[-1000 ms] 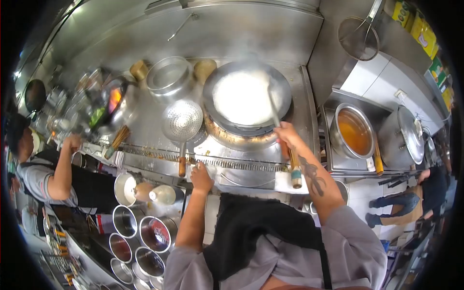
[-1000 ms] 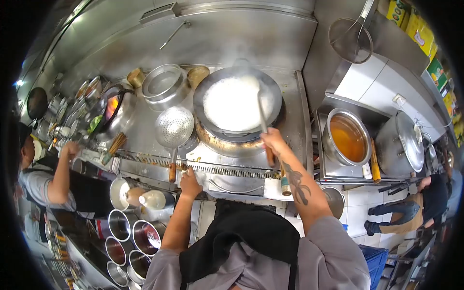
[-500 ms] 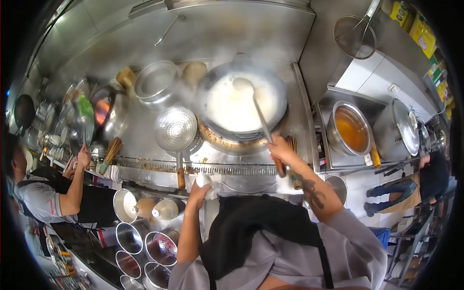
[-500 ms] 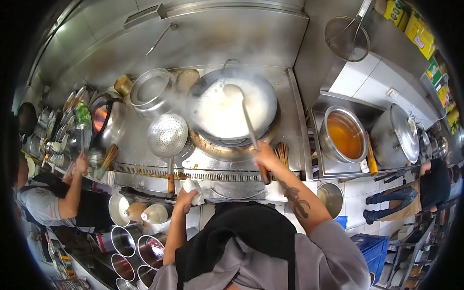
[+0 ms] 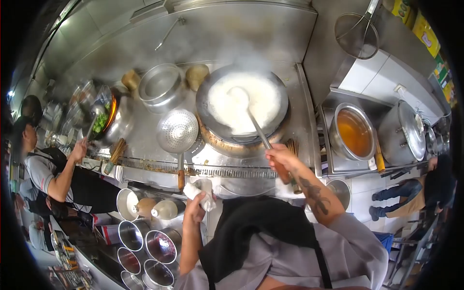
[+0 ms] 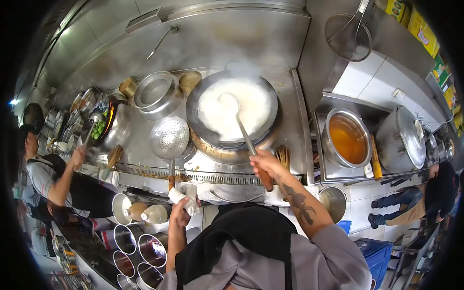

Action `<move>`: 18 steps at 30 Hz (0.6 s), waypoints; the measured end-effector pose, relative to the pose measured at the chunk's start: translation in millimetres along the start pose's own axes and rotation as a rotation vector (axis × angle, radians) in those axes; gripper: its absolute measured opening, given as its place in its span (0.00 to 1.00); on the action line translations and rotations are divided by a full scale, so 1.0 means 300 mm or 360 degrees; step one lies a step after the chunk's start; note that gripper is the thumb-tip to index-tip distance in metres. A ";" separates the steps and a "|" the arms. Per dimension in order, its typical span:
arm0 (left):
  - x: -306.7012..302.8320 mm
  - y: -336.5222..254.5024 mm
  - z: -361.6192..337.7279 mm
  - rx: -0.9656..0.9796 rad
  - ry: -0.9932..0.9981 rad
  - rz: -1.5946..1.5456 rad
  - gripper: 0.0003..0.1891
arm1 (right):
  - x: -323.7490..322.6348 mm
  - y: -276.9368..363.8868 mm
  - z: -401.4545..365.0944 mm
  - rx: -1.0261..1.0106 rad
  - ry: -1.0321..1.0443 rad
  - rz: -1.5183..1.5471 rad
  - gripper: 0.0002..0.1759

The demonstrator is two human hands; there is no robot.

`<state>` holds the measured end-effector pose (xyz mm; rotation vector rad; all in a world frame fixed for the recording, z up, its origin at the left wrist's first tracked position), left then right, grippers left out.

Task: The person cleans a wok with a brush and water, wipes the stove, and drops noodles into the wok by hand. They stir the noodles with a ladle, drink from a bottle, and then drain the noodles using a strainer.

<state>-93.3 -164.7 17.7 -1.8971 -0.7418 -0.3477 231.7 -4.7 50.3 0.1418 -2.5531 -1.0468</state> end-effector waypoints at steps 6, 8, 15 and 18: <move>0.029 -0.028 -0.048 0.0135 0.0145 -0.0068 0.29 | -0.120 0.040 -0.140 0.0176 0.0009 0.0082 0.07; 0.031 -0.020 -0.047 0.0116 0.0221 -0.0085 0.28 | -0.129 0.010 -0.031 -0.0412 -0.0693 -0.1166 0.05; 0.079 -0.013 -0.036 0.0025 0.0241 -0.0039 0.27 | 0.066 0.045 -0.049 0.0044 0.0028 0.0220 0.05; 0.066 -0.021 -0.043 0.0079 0.0252 -0.0152 0.27 | -0.070 0.056 -0.158 0.0088 0.0084 0.0254 0.08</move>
Point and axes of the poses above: each hand's wrist, its own z-axis towards the middle knuckle, its own x-axis out of the palm, y = z × x, the point moved 3 cm from there along z, towards the middle knuckle, and after that the axes turned 7 degrees about x, right-handed, at the moved point
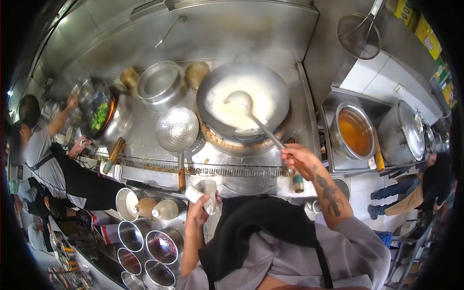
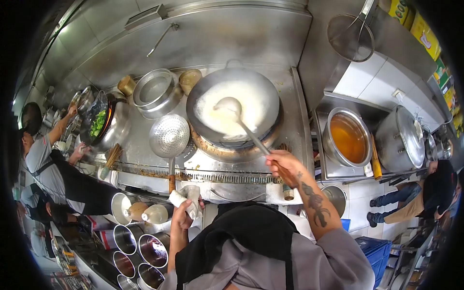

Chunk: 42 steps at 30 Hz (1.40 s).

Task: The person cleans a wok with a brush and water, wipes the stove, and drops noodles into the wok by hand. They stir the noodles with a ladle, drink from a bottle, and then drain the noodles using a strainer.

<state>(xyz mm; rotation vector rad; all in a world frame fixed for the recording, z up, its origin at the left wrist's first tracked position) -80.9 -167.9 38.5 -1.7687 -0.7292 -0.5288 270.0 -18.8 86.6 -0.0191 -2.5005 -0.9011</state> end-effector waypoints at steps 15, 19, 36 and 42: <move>0.019 -0.005 0.011 -0.0072 -0.0004 0.0181 0.29 | 0.077 0.016 0.034 0.0115 0.0108 0.0314 0.01; -0.009 -0.004 0.000 -0.0060 0.0008 0.0125 0.29 | 0.006 0.000 0.064 -0.0213 -0.0549 -0.0939 0.13; 0.004 0.005 0.017 -0.0086 0.0002 0.0214 0.27 | 0.027 0.011 -0.243 -0.1099 -0.0552 -0.1922 0.27; 0.022 -0.016 0.041 -0.0142 -0.0079 -0.0074 0.31 | 0.039 -0.041 -0.470 -0.0368 -0.0502 -0.2054 0.33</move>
Point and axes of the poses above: each hand's wrist, its own z-axis towards the middle knuckle, its own x-axis out of the palm, y = z × x, the point moved 3 cm from there along z, towards the middle knuckle, and after that the axes turned 7 degrees about x, right-handed, at the moved point
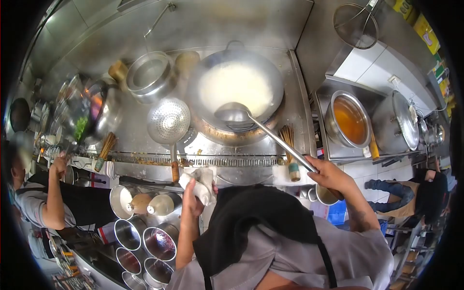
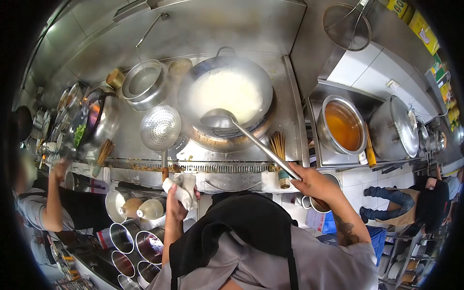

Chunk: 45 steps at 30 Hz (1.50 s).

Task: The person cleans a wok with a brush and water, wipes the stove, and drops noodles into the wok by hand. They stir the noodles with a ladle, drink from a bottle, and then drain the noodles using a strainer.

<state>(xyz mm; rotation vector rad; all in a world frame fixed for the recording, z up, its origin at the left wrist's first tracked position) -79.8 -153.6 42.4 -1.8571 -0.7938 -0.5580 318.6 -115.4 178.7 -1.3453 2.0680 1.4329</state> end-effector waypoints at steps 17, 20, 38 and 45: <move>0.046 0.009 -0.040 -0.0023 -0.0098 -0.0038 0.40 | 0.178 0.037 0.510 0.0264 0.0301 0.1761 0.13; 0.002 0.007 -0.047 0.0021 -0.0094 -0.0041 0.40 | 0.138 -0.055 0.536 0.0298 0.0220 0.1462 0.11; 0.108 0.032 0.069 -0.0110 0.0138 -0.0130 0.34 | 0.220 0.005 0.609 0.0243 -0.0016 0.1163 0.10; 0.207 0.142 0.380 -0.0245 0.0194 -0.0143 0.36 | 0.201 0.116 0.515 0.0321 0.0382 0.2206 0.04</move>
Point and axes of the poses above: each hand's wrist, its own z-axis towards the middle knuckle, its own x-axis out of the palm, y = z × x, the point moved 3 cm from there along z, towards the middle knuckle, and after that the axes turned 7 degrees about x, right-handed, at the moved point
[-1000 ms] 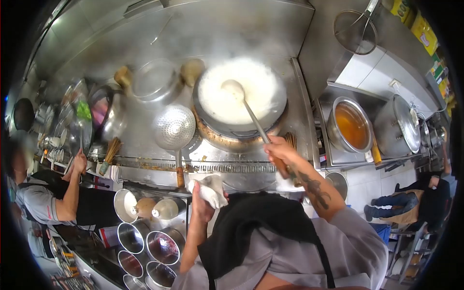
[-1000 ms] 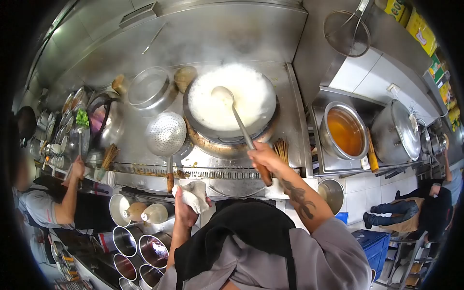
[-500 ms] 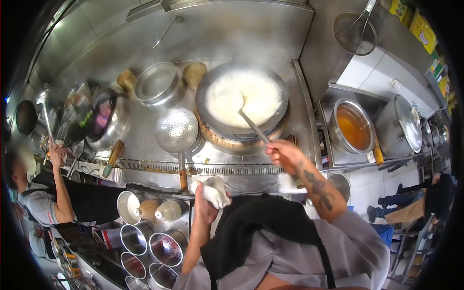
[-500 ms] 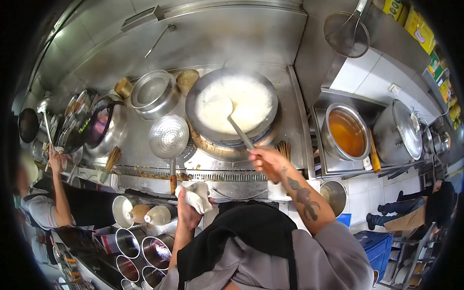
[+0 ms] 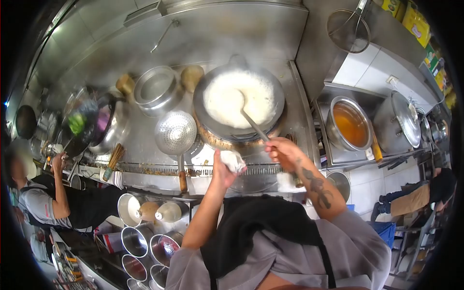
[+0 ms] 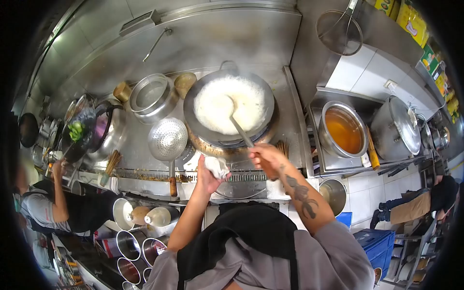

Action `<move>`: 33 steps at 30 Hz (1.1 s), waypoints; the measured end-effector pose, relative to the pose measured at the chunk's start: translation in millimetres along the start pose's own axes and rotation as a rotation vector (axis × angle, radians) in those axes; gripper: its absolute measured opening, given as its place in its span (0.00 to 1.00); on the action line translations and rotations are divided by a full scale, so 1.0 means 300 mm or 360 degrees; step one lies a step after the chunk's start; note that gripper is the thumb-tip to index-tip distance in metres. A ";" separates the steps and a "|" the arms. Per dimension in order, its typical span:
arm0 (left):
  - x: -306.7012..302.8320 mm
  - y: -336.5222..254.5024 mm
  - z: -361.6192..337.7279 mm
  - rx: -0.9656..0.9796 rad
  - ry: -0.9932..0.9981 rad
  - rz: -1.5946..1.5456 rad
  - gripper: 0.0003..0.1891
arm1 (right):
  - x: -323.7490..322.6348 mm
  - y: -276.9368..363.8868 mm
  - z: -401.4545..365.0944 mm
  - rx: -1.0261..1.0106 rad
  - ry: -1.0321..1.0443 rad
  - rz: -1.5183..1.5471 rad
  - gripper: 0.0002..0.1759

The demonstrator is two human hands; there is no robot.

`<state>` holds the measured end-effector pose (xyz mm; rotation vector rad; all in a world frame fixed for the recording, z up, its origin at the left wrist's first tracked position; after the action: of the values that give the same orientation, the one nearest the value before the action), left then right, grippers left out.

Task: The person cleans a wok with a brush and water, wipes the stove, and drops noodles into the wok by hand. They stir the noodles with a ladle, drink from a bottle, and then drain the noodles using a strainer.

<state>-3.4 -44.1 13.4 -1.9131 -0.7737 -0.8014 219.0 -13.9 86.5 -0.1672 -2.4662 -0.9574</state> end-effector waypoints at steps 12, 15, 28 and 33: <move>0.115 0.035 0.325 -0.0024 -0.0320 0.0092 0.30 | -0.007 -0.049 0.179 -0.0479 -0.0454 -0.0900 0.06; 0.081 0.030 0.353 0.0029 -0.0196 0.0201 0.21 | 0.033 -0.015 0.100 0.0011 -0.0004 -0.0115 0.04; 0.036 0.030 0.443 -0.0207 -0.0379 0.0213 0.09 | -0.071 -0.026 0.112 -0.0594 -0.1004 -0.1674 0.12; 0.025 0.035 0.449 -0.0261 -0.0394 0.0224 0.09 | -0.036 0.020 0.058 -0.0199 -0.0437 -0.0984 0.06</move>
<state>38.9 73.6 -38.6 -2.2166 -0.7286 -0.5624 223.2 2.8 73.9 0.4846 -2.7677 -1.4178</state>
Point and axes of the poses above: each hand's wrist, its own z-axis towards the middle knuckle, its own x-axis out of the palm, y = z × x, the point moved 3 cm from there along z, towards the middle knuckle, and after that the axes turned 7 degrees about x, right-handed, at the moved point
